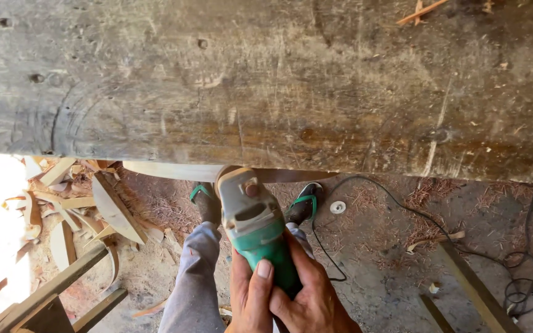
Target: The recorder uses a hand plane and an angle grinder with a sanding disc to shape and sand the edges of a circular wooden frame.
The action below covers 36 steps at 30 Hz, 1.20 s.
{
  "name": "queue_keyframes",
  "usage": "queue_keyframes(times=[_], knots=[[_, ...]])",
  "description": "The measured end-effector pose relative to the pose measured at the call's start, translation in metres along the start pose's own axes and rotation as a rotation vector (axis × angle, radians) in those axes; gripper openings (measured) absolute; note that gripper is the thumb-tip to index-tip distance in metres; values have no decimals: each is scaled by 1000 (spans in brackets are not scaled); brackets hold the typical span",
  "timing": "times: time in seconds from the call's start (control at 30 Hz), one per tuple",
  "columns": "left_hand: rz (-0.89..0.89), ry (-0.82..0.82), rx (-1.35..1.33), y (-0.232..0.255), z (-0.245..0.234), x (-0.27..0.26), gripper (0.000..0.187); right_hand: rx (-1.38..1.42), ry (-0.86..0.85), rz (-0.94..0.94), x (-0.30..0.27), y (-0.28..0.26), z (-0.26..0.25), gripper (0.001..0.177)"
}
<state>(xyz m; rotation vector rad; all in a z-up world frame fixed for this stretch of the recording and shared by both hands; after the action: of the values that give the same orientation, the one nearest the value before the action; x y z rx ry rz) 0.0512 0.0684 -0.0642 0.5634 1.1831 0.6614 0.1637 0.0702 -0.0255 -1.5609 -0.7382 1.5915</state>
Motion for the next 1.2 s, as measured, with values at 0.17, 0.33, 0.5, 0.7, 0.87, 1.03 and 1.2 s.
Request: queue_keyframes(times=[0.17,0.33,0.5,0.7,0.87,1.03,1.2], knots=[[41,-38,-22,-1,25,8,76,118,-3,157,-10,32,-12,72],[65,-117,98,3,58,18,72,57,80,202,-26,75,-50,79],[21,-162,280,-8,77,20,62,123,158,113,-40,91,-73,84],[-160,-236,384,-14,87,21,60,153,329,105,-58,106,-84,78],[-77,-247,221,-2,56,6,66,188,321,144,-49,70,-43,77],[-90,-87,-96,5,-25,-11,77,273,135,152,-16,31,35,80],[59,79,-45,46,-87,-3,76,-185,-15,-117,26,-43,88,77]])
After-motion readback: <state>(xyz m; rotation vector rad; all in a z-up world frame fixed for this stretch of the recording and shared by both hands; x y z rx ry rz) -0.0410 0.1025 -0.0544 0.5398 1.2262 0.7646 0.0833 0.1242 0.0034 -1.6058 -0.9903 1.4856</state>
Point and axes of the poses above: each hand's wrist, its own x-axis towards the middle knuckle, its own z-axis out of the palm, y = z × x, the point moved 9 cm from there along x, towards the middle knuckle, and after that the axes turned 1 degree about z, right-handed, at the moved point
